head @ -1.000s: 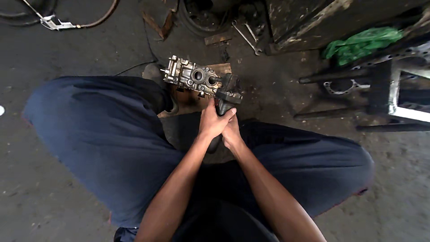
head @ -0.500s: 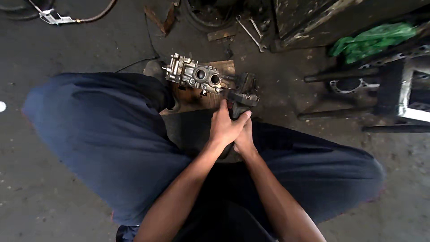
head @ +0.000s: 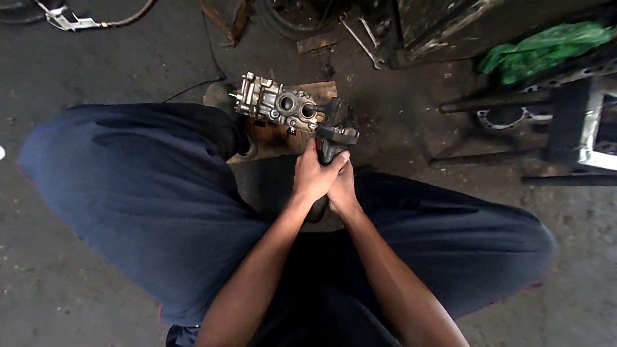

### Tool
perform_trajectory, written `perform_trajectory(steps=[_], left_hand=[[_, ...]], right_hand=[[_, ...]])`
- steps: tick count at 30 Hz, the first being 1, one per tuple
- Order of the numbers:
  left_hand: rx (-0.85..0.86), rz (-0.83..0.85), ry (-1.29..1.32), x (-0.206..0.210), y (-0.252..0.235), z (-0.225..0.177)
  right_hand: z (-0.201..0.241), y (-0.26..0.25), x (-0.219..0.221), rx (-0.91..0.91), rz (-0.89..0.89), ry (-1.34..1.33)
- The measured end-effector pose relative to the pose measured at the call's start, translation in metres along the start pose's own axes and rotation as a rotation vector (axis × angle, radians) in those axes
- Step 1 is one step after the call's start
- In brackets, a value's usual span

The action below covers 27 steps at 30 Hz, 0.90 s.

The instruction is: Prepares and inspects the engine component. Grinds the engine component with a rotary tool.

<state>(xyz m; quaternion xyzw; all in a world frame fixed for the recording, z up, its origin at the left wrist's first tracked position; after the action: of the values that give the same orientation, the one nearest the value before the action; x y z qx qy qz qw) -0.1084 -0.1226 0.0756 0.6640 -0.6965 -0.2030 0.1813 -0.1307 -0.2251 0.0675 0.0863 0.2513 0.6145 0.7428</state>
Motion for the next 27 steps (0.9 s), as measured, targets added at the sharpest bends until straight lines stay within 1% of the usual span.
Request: perform_trajectory(steps=[11, 16, 21, 27], left_hand=[[0.022, -0.006, 0.009, 0.0, 0.0031, -0.0041], [0.0, -0.018, -0.046, -0.0002, 0.0043, -0.0059], [0.002, -0.009, -0.086, 0.0006, 0.0043, -0.0068], [0.006, 0.001, -0.082, -0.0005, 0.0002, -0.0037]], right_hand=[[0.0028, 0.002, -0.0011, -0.03, 0.004, -0.01], [-0.0011, 0.0013, -0.0001, -0.012, 0.024, -0.063], [-0.0028, 0.0044, 0.0025, -0.003, -0.003, -0.113], [-0.0043, 0.0028, 0.0054, 0.027, -0.013, -0.114]])
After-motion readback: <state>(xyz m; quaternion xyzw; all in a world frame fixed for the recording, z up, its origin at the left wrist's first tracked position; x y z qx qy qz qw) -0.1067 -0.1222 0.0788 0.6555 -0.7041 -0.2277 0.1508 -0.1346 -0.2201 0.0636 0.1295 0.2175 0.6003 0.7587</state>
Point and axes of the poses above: each hand's wrist, its own y-axis away from the middle knuckle, its own x-axis out of the palm, z = x × y, the point moved 6 cm from there along -y, towards the middle knuckle, and after that the axes turned 7 degrees about y, right-handed, at the moved point
